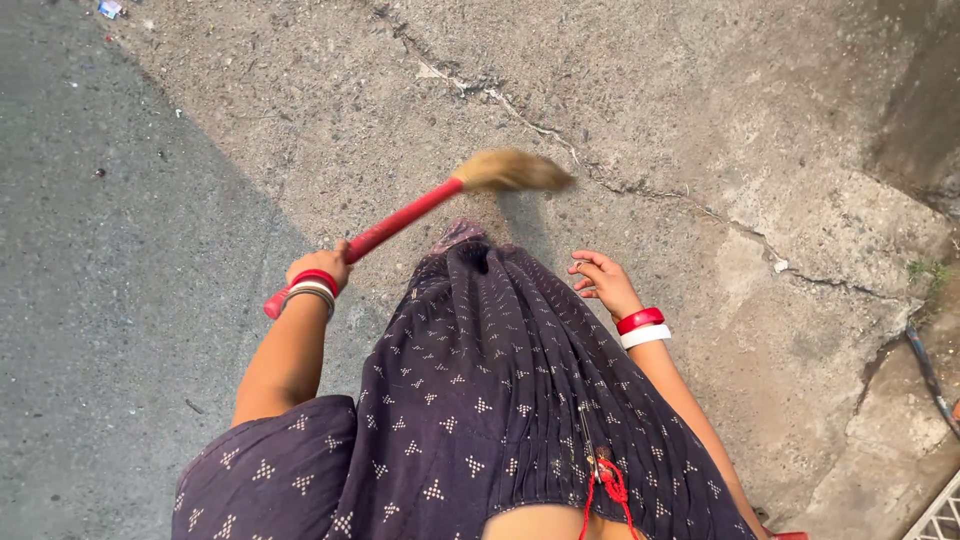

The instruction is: Sweep the street using a broom.

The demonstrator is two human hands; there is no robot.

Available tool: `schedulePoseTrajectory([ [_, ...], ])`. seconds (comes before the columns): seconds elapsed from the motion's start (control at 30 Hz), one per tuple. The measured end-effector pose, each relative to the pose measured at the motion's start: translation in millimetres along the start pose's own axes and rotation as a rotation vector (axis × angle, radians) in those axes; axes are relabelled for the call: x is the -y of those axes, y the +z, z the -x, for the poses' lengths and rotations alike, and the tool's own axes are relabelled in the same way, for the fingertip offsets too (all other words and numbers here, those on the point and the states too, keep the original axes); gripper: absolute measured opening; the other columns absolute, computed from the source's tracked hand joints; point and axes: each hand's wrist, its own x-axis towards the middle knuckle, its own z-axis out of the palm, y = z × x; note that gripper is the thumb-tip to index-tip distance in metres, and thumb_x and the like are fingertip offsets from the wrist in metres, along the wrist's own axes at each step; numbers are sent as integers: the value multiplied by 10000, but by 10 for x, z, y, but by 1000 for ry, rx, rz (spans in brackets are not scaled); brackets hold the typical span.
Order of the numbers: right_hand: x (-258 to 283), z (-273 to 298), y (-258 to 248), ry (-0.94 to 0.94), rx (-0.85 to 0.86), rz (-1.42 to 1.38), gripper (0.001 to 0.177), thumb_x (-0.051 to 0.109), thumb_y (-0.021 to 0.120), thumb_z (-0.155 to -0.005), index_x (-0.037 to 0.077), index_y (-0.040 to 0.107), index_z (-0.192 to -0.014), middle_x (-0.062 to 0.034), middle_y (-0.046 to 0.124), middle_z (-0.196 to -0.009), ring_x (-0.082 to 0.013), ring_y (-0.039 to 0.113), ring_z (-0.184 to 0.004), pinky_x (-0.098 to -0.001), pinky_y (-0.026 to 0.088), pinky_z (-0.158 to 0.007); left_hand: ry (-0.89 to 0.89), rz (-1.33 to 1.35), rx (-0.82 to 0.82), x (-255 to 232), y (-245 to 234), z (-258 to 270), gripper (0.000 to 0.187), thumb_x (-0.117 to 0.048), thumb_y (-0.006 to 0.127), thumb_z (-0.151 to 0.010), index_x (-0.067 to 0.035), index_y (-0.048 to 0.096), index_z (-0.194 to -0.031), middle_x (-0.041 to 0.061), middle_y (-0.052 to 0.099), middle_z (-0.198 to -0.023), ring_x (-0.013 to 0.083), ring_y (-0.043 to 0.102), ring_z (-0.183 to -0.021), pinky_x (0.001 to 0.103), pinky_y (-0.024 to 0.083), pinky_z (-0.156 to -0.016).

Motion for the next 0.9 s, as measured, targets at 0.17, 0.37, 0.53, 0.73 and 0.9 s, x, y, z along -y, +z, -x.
schedulePoseTrajectory([
  [0.17,271,-171,103,-5,19,44,381,240,604,-974,95,624,-1325,-53,718,-1103,-114,663,-782,-267,536,-671,-134,303,-154,150,-262,-361,465,-434,585,-1002,-187,544,-1393,221,698,-1234,427,667,-1159,544,524,-982],
  [0.37,547,-492,128,-16,81,81,366,235,606,-978,97,627,-1316,-57,718,-1100,-120,669,-779,-271,546,-672,44,639,-261,-568,219,-293,555,-419,666,-944,-100,515,-1373,291,710,-1093,480,683,-1043,547,531,-943],
  [0.53,772,-954,71,-13,138,111,356,235,617,-980,109,638,-1313,-46,722,-1092,-107,663,-772,-262,540,-671,206,548,-145,-1003,274,-349,699,-421,700,-872,-133,419,-1444,276,706,-1073,469,685,-1028,541,531,-923],
  [0.73,1221,-1573,-153,-40,282,158,359,244,638,-964,122,631,-1301,-11,722,-1065,-93,652,-753,-257,534,-653,319,90,-32,-1951,170,-1404,460,-428,367,-1102,-134,560,-1397,201,744,-1137,407,724,-1065,534,565,-918],
  [0.9,1567,-1762,-718,-44,276,276,373,260,653,-958,111,645,-1299,-10,717,-1058,-96,652,-747,-263,516,-648,355,-268,16,-2343,-1272,-914,483,-298,459,-1024,-280,450,-1507,104,714,-1227,321,725,-1112,489,615,-862],
])
